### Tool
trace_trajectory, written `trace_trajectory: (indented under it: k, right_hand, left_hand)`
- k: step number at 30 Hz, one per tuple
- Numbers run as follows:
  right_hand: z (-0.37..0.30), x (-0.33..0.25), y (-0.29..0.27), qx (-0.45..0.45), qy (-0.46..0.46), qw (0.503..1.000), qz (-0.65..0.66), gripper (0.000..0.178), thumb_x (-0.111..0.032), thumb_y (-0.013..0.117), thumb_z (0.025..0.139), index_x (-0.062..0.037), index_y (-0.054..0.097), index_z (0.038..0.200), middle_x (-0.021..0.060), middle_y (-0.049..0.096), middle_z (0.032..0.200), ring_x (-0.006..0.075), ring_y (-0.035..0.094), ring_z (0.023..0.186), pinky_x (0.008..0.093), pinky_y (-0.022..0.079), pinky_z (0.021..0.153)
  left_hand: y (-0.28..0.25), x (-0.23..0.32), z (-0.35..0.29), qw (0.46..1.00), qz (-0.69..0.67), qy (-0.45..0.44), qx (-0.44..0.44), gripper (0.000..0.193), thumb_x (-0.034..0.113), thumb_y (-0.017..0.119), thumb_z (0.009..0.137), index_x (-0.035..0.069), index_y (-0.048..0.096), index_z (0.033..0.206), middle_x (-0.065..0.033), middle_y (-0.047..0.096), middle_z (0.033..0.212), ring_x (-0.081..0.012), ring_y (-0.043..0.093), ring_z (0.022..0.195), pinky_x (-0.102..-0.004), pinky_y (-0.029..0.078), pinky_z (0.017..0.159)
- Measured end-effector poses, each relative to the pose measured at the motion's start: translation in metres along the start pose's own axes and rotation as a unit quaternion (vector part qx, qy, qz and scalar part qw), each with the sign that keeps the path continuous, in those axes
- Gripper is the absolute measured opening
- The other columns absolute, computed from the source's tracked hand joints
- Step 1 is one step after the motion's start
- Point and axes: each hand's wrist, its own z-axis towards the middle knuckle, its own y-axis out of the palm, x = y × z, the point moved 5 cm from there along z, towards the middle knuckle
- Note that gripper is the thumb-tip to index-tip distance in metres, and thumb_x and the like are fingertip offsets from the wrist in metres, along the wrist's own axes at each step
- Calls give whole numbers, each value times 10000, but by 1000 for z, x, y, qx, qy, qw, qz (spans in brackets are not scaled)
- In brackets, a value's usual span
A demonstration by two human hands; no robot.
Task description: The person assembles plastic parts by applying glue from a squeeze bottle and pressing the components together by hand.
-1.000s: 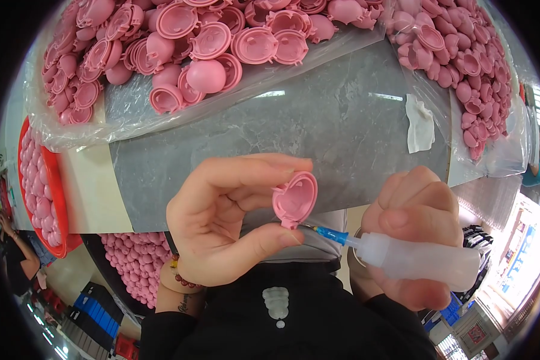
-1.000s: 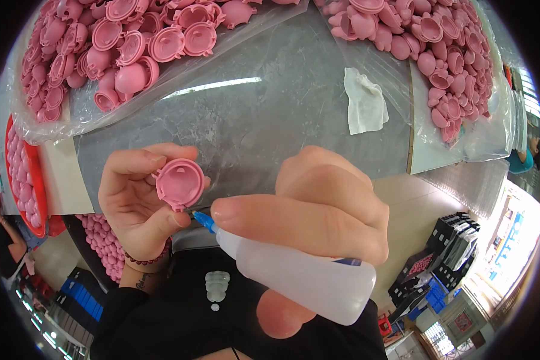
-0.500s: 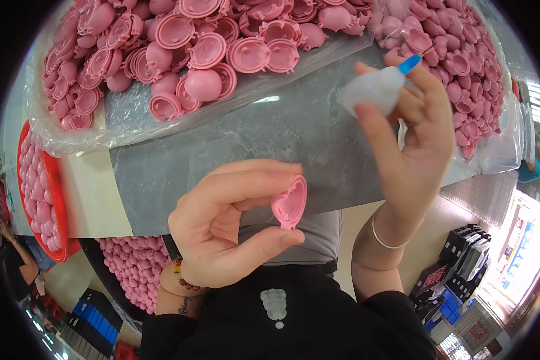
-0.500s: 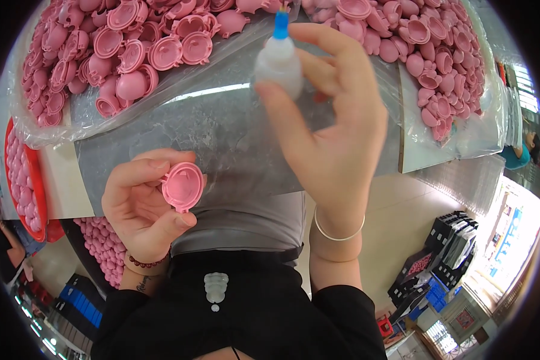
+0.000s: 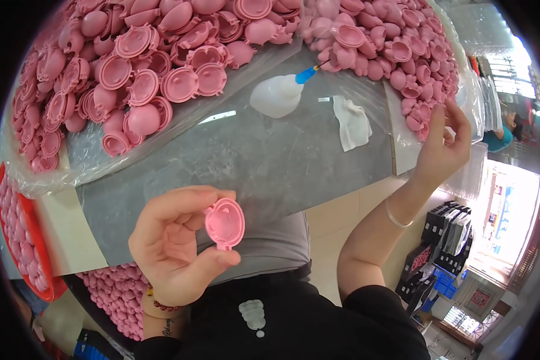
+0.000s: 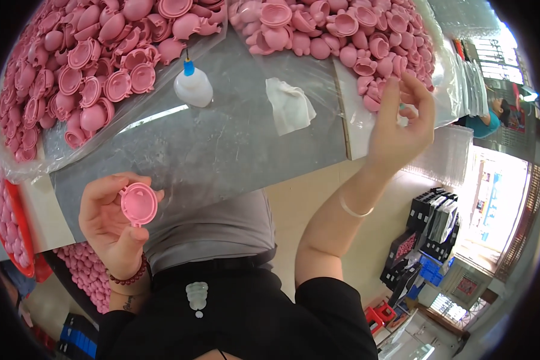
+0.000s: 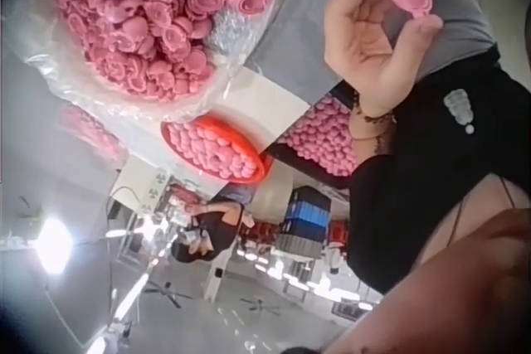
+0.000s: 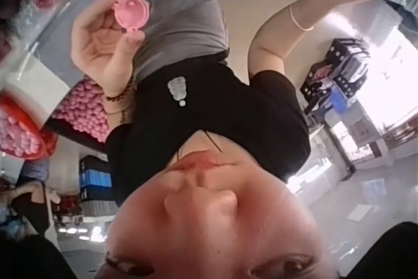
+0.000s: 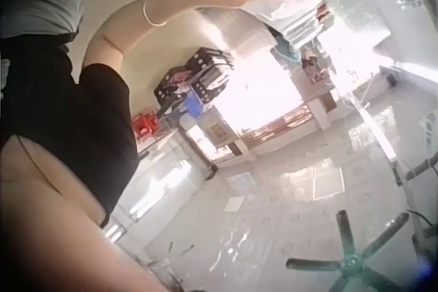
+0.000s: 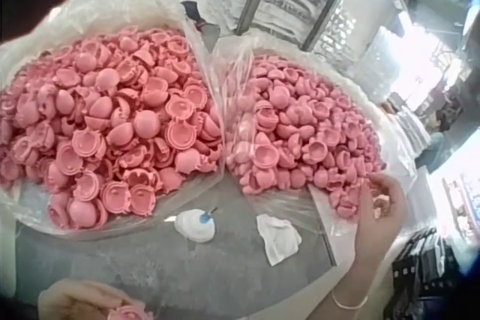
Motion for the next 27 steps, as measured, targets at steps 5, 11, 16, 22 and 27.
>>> trace_trajectory:
  k: [5,11,16,22,27]
  right_hand:
    - [10,21,-2,-188,-16,966,-179,191,-83,627,706,-28,591,885,-20,560,756,20,432,603,150,281,449]
    - [-5,18,8,-219,-30,961,-167,199,-95,615,721,-21,578,902,-11,556,759,27,429,599,145,297,453]
    - [-6,22,9,-189,55,972,-124,231,-120,605,748,1,546,936,21,548,753,55,446,614,164,382,520]
    - [-8,36,11,-198,89,975,-37,259,-89,609,744,20,526,963,37,529,772,67,459,659,180,419,584]
    - [-8,35,8,-166,80,983,14,295,-53,617,734,21,518,1001,39,521,798,67,472,700,181,423,635]
  left_hand:
    - [-4,0,-2,1000,-9,-5,5,518,9,718,610,-69,428,1033,-190,516,1000,-256,535,953,-321,439,806]
    - [-4,0,-1,1000,-4,1,2,524,28,722,614,-67,426,1036,-189,518,996,-257,536,951,-322,441,804]
    - [-3,0,0,1000,-4,2,-3,522,31,722,616,-66,426,1035,-187,517,997,-256,538,946,-324,441,807]
    - [-4,0,-1,1000,-10,5,0,517,16,717,617,-71,427,1036,-182,513,1005,-261,536,956,-322,438,815]
    - [-4,0,0,1000,-12,9,-17,516,4,712,618,-76,426,1039,-182,508,1011,-270,531,968,-326,433,828]
